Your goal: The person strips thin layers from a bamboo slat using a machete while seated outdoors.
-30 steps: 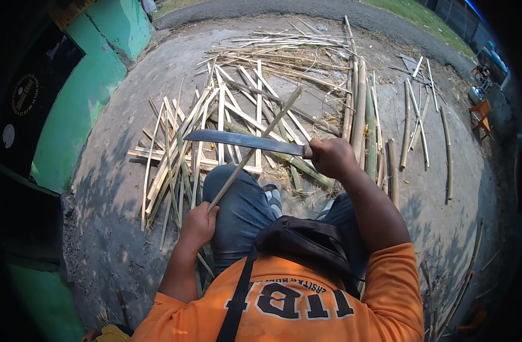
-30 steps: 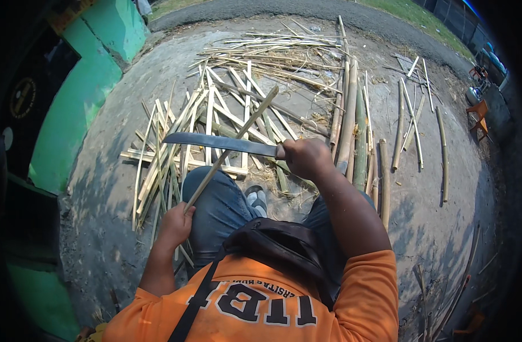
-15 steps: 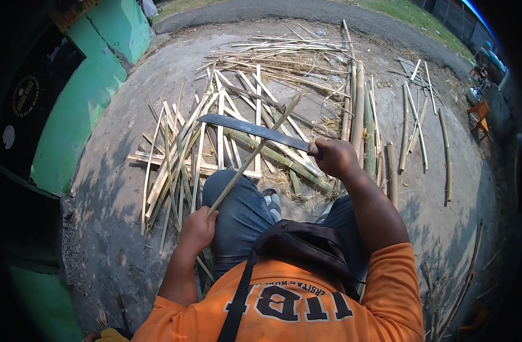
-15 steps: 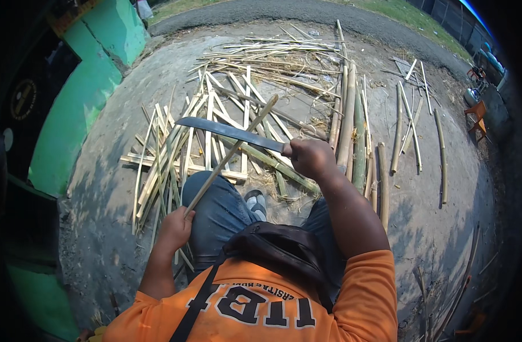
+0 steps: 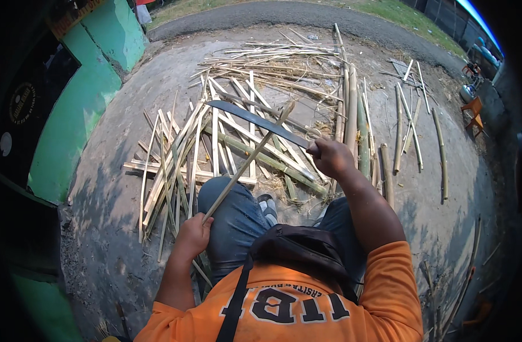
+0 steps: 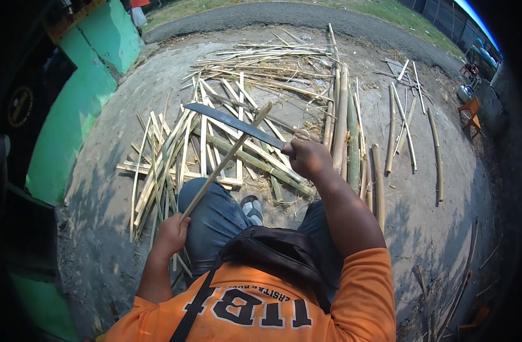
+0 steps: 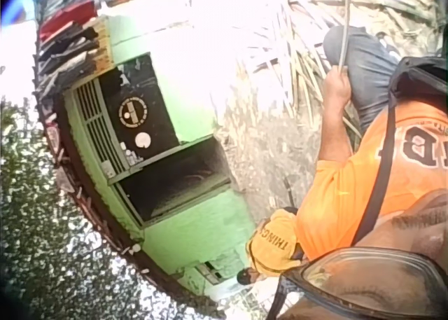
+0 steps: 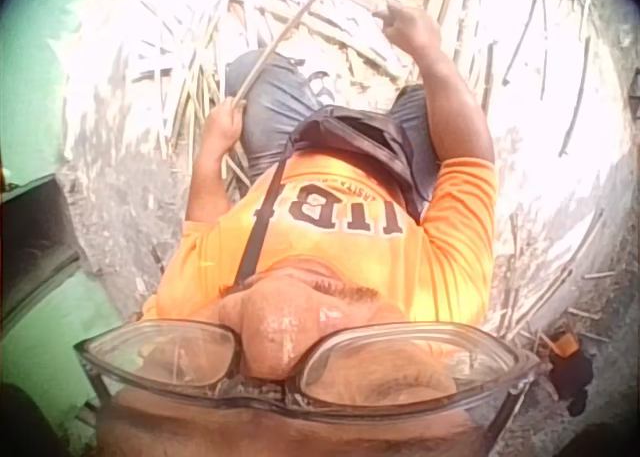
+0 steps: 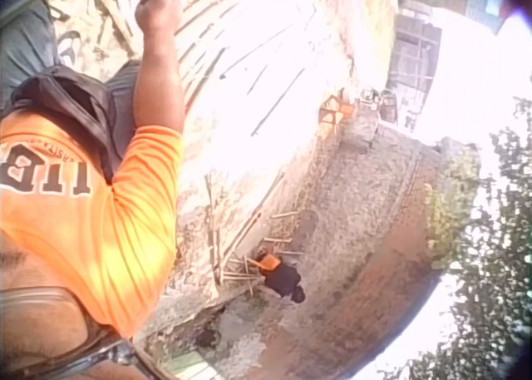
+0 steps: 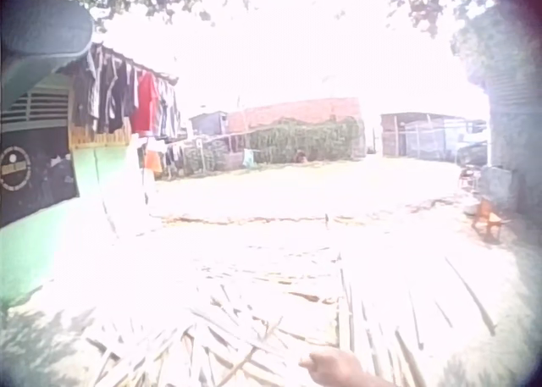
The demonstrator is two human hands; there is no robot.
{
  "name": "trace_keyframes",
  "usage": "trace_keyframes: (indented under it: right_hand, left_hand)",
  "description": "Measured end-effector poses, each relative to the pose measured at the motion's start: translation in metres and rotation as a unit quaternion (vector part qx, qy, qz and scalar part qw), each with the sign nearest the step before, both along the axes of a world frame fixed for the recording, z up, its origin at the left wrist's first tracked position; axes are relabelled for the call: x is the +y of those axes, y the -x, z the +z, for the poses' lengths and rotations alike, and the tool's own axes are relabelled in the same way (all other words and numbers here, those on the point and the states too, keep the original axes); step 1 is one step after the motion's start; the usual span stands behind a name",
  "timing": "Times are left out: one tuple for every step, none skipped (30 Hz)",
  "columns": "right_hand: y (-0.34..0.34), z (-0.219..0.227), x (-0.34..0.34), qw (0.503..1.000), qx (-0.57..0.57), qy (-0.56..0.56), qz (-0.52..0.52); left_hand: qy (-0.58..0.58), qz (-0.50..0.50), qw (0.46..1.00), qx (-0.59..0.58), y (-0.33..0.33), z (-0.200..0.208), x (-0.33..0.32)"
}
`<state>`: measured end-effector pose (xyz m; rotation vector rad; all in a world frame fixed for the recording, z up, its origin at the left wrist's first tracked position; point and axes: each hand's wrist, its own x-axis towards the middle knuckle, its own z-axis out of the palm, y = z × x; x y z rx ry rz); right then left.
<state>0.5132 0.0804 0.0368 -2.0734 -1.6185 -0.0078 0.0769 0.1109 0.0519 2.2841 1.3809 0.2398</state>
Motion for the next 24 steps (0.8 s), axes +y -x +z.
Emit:
trace_keyframes:
  right_hand:
    - [0.004,0.0,-0.002,1.0,-0.004,0.004,0.02]
    - [0.01,0.002,-0.002,0.998,-0.019,-0.014,0.063]
    - [0.011,-0.004,-0.001,0.991,-0.078,-0.013,0.109]
    - [0.017,-0.006,-0.002,0.986,-0.089,-0.003,0.143]
    - [0.025,-0.005,-0.003,0.979,-0.101,0.006,0.178]
    - [0.03,0.002,-0.003,0.977,-0.123,0.008,0.175]
    - [0.025,0.001,0.002,0.977,-0.123,0.008,0.177]
    - [0.014,0.0,0.007,0.985,-0.114,-0.014,0.13]
    - [0.005,0.001,0.011,0.99,-0.104,-0.035,0.084]
    - [-0.003,0.003,0.014,0.997,-0.048,-0.05,0.012]
    - [-0.016,0.001,0.018,0.997,0.007,-0.071,-0.039]
    - [-0.024,-0.003,0.016,0.998,-0.016,-0.043,-0.032]
    - [-0.029,-0.008,0.014,0.999,-0.039,-0.014,-0.026]
    - [-0.025,-0.006,0.013,0.999,-0.039,-0.016,-0.026]
    - [-0.016,-0.002,0.008,0.999,-0.029,-0.015,-0.036]
    - [-0.009,0.003,0.005,0.999,-0.018,-0.013,-0.046]
    - [-0.005,0.006,0.003,0.999,-0.016,-0.011,-0.047]
    - [-0.002,0.009,0.002,0.999,-0.031,-0.005,-0.007]
    - [0.002,0.009,0.001,0.998,-0.045,0.001,0.033]
    - [0.007,0.007,0.002,0.995,-0.053,-0.022,0.085]
    - [0.011,0.004,0.001,0.986,-0.096,-0.008,0.138]
    - [0.021,-0.001,0.002,0.98,-0.106,-0.004,0.165]
    - [0.027,-0.004,0.004,0.974,-0.116,0.0,0.194]
    - [0.026,-0.003,0.004,0.973,-0.12,0.008,0.198]
  left_hand:
    - [0.002,-0.002,1.0,0.002,-0.002,0.001,0.0]
    - [-0.002,0.002,1.0,-0.009,-0.006,0.002,0.0]
    - [-0.006,0.006,1.0,-0.019,-0.007,0.003,0.0]
    - [-0.004,0.006,1.0,-0.018,-0.005,0.001,-0.001]
    - [-0.01,0.003,1.0,-0.016,-0.002,-0.003,-0.001]
    - [-0.016,0.001,1.0,-0.015,0.0,-0.006,-0.001]
    - [-0.016,0.002,1.0,-0.014,0.001,-0.008,0.002]
    - [-0.027,0.002,0.999,-0.026,0.002,-0.01,0.002]
    - [-0.037,0.002,0.999,-0.036,0.005,-0.011,0.0]
    - [-0.035,0.002,0.999,-0.035,0.005,-0.01,-0.003]
    - [-0.035,0.001,0.999,-0.039,0.0,-0.012,-0.001]
    - [-0.037,0.005,0.999,-0.039,-0.002,-0.01,-0.001]
    - [-0.04,0.004,0.998,-0.04,-0.002,-0.008,0.001]
    - [-0.024,0.005,0.999,-0.02,0.0,-0.009,0.004]
    - [-0.007,0.006,1.0,-0.001,0.002,-0.01,0.005]
    - [-0.006,0.005,1.0,-0.001,0.001,-0.01,0.005]
    - [-0.006,0.007,1.0,-0.006,0.0,-0.007,0.002]
    - [-0.005,0.009,1.0,-0.011,-0.001,-0.005,0.0]
    - [-0.002,0.007,1.0,-0.009,-0.001,-0.005,-0.002]
    - [-0.001,0.011,1.0,-0.014,-0.003,-0.003,-0.001]
    - [0.001,0.015,1.0,-0.018,-0.004,-0.003,0.0]
    - [0.001,0.016,1.0,-0.018,-0.002,-0.005,0.0]
    - [-0.008,0.009,1.0,-0.016,0.0,-0.006,-0.001]
    - [-0.017,0.003,1.0,-0.014,0.001,-0.007,-0.001]
